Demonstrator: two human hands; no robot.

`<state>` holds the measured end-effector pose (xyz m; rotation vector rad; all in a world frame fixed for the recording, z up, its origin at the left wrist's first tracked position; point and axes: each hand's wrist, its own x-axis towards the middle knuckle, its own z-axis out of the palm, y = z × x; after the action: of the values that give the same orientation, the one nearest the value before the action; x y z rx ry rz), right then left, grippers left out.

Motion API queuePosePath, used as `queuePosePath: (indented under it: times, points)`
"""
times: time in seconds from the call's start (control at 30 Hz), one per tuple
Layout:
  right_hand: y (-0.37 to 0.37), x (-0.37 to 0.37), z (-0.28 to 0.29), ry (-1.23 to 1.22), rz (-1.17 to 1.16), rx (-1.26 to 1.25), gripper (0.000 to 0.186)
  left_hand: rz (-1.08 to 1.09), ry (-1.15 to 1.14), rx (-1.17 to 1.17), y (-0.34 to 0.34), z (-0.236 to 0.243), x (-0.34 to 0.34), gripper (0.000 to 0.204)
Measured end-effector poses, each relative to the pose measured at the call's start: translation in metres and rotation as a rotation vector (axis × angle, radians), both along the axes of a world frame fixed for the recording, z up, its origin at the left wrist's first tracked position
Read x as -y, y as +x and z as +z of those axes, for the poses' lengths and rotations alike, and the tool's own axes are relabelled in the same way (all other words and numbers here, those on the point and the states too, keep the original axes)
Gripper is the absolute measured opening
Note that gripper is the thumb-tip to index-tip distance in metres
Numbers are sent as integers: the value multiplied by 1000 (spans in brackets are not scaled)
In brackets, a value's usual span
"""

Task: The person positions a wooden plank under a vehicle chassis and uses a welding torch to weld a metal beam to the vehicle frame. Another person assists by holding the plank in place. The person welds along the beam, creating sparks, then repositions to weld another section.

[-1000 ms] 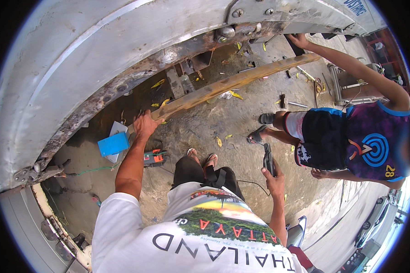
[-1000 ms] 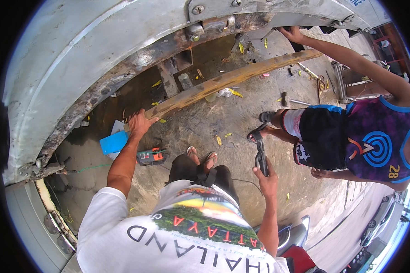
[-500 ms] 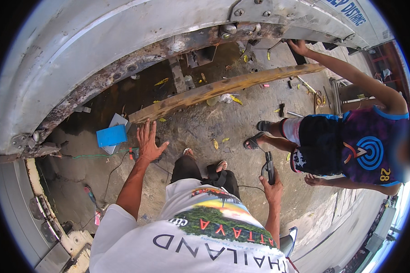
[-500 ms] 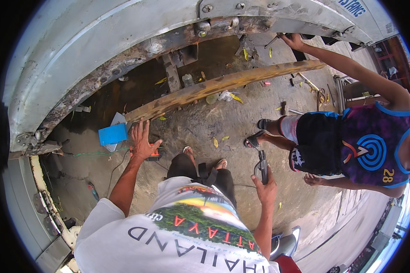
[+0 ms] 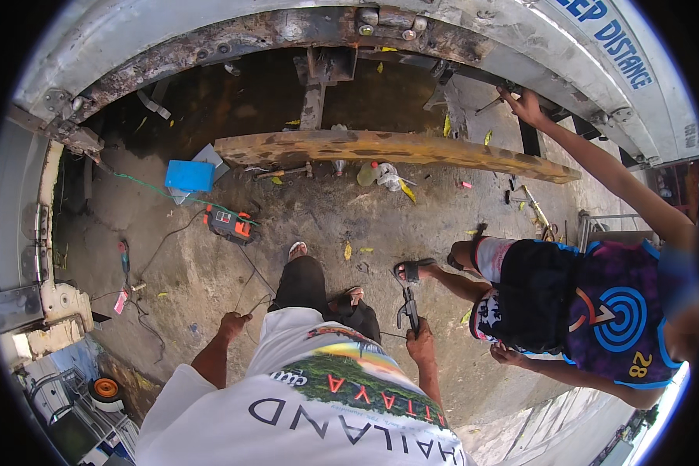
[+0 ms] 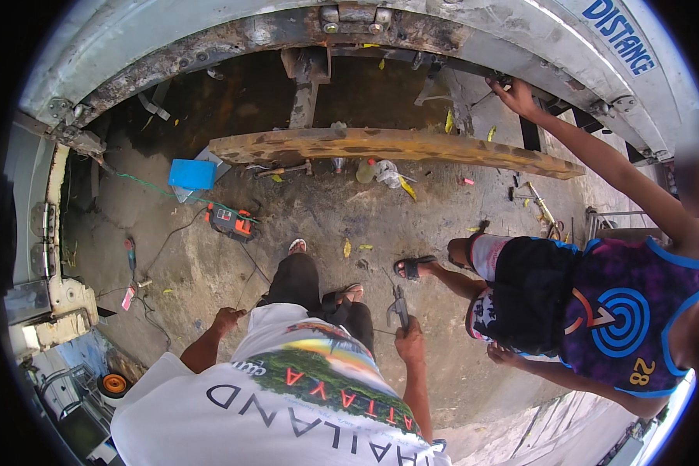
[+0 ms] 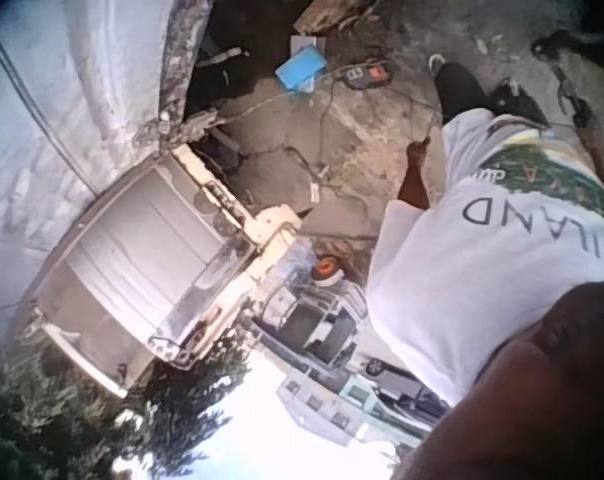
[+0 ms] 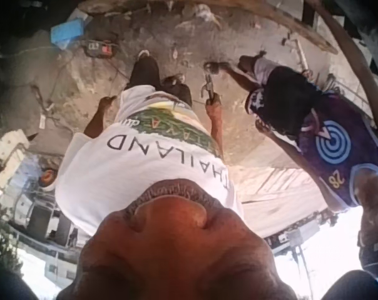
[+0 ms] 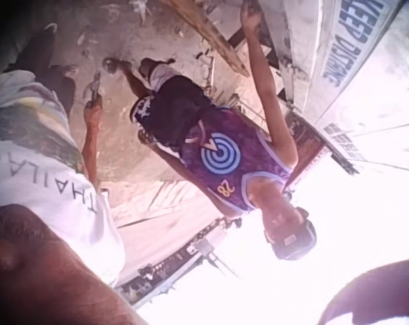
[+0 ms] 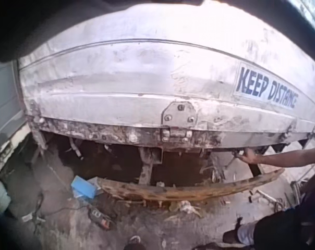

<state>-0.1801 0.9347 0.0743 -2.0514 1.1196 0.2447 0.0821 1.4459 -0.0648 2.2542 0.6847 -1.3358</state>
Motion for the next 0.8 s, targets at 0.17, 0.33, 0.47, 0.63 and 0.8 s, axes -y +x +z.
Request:
queuePosePath:
  times: [0.17, 0.33, 0.47, 0.63, 0.8]
  points:
    - [-28, 24, -63, -5, 75, -32, 47, 220, -503, 107, -55, -54, -4, 46]
    - [-70, 45, -105, -66, -65, -122, 42, 280, -628, -62, -40, -21, 41, 46]
    - [-63, 57, -107, -70, -156, -183, 39, -40, -376, 48, -11, -35, 23, 52]
    - [-43, 59, -112, -60, -272, -142, 38, -338, -256, 69, 69, -13, 40, 57]
    - [1, 64, -109, -91, -304, -186, 42, -470, -272, 229, 125, 23, 70, 61]
